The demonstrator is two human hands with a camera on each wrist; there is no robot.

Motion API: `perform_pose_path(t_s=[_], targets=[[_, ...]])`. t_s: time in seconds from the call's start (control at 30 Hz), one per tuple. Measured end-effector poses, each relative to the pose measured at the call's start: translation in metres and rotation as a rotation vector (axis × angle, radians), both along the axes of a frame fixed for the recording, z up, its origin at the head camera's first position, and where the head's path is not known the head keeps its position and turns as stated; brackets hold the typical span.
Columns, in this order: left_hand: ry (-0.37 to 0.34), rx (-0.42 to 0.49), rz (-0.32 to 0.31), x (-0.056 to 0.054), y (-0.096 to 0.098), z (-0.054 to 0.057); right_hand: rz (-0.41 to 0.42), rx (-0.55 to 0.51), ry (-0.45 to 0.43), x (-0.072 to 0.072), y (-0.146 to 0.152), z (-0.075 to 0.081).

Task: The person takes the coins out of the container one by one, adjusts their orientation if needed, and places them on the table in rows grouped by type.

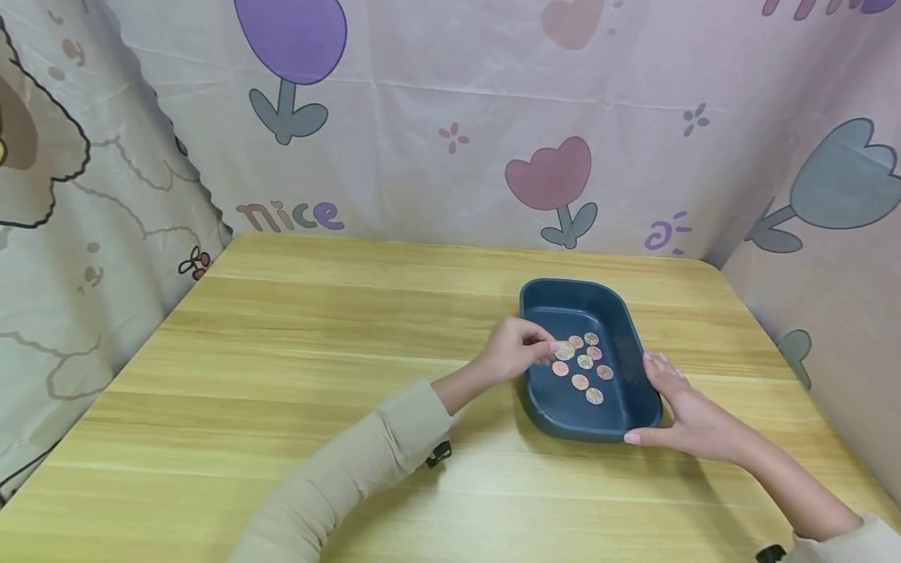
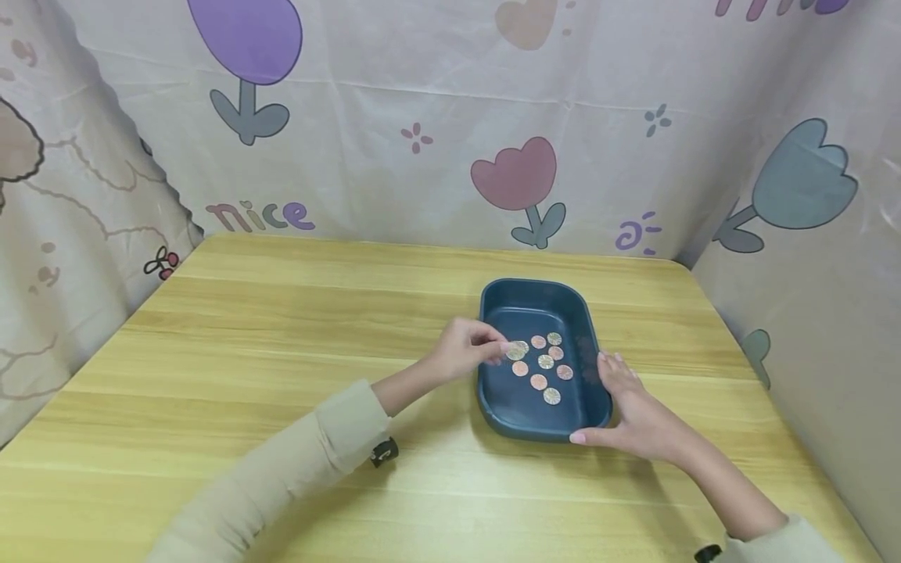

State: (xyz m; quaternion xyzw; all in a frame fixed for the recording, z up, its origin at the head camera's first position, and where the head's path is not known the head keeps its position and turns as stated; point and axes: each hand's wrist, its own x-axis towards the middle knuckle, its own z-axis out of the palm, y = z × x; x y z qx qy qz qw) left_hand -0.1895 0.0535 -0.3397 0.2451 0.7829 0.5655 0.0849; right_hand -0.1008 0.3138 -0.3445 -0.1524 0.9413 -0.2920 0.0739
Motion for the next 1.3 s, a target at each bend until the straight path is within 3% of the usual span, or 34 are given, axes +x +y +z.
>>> perform_pose_path(t_s=[0.23,0.4,0.53,0.67,0.9,1.3], targets=[[-0.058,0.04,0.109,-0.008,-0.022,0.0,0.0,-0.004,0.0,0.001,0.001,0.002],[-0.059,0.022,0.19,-0.018,-0.04,-0.005,-0.004,-0.004,-0.005,0.001,0.002,0.004],[-0.093,-0.067,0.253,-0.028,-0.051,-0.011,-0.004,-0.001,-0.001,0.0,0.001,0.004],[-0.147,-0.197,0.278,-0.035,-0.059,-0.02,-0.004,-0.006,-0.003,0.0,0.001,0.004],[-0.195,-0.354,0.327,-0.047,-0.057,-0.036,-0.007,-0.003,-0.008,0.0,0.0,0.003],[-0.231,-0.614,0.396,-0.059,-0.038,-0.034,-0.003,0.0,-0.007,0.0,0.0,0.002]])
